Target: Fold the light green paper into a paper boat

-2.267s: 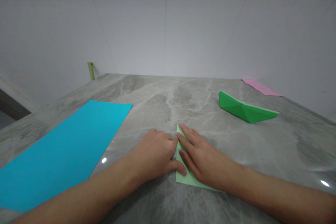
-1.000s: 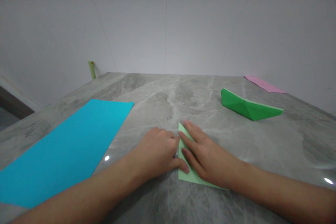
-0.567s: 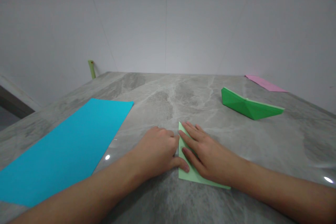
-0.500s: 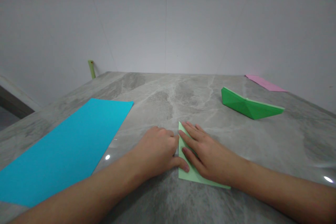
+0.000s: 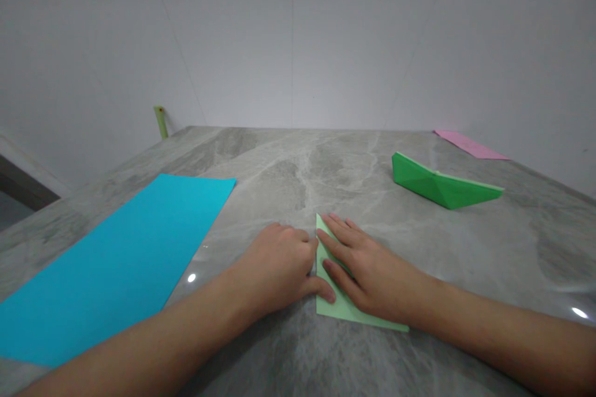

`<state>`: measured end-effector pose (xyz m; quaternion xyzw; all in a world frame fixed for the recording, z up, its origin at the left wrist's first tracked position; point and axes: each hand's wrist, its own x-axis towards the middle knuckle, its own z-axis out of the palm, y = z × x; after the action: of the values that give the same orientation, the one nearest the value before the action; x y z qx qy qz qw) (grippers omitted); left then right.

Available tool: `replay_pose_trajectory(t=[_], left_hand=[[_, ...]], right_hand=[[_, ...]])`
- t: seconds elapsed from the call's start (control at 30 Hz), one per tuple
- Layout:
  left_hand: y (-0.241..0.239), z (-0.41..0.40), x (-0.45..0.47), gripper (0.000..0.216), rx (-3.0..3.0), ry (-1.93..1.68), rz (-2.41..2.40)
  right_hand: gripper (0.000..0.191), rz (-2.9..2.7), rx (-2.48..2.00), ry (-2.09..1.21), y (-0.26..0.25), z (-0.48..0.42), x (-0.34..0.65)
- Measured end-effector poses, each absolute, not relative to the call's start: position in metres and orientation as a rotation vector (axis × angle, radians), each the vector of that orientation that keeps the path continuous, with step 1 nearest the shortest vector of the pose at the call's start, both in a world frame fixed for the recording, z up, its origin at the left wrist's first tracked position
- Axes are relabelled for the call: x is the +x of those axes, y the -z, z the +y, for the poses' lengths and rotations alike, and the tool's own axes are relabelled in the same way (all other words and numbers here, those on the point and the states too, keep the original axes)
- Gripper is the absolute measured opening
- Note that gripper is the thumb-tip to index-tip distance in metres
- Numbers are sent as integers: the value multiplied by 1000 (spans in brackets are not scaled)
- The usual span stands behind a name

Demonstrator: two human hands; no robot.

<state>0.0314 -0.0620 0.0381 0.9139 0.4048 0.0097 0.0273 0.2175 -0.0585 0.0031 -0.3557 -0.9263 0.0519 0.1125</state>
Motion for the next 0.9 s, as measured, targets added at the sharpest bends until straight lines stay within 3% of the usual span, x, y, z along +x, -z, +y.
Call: replay_pose_trajectory(t=[0.9], left_hand=[[-37, -58, 32, 49, 2888, 31, 1168]], right_hand=[[51, -2827, -1074, 23, -5, -60, 212]])
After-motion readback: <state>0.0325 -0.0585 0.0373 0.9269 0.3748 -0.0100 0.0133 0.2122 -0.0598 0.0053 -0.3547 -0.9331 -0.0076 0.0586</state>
